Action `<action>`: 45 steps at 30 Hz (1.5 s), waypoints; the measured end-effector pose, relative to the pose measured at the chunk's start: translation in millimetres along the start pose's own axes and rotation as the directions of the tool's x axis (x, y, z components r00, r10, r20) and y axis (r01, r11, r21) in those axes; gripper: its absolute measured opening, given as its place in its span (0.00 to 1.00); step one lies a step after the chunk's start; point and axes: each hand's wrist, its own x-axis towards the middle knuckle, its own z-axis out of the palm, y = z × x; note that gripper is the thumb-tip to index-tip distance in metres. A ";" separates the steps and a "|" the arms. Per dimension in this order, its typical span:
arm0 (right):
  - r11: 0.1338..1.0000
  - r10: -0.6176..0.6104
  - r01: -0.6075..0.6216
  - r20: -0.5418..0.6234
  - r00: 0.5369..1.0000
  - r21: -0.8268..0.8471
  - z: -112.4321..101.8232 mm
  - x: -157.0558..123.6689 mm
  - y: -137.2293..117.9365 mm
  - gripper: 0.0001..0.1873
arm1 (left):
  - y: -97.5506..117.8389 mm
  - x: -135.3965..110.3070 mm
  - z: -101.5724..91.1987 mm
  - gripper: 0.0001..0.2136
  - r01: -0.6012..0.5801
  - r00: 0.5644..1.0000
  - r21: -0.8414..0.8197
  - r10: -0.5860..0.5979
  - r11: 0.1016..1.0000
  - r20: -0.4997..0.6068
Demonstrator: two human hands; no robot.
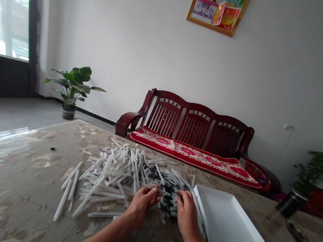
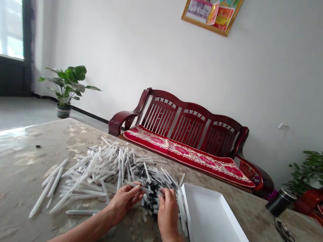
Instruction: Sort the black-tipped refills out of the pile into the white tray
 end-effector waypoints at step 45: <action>0.473 0.395 -0.476 0.305 0.867 0.741 -12.0 3.1 -65.3 0.23 | -1.6 -21.8 6.2 0.10 0.084 0.992 0.034 -0.086 0.996 0.088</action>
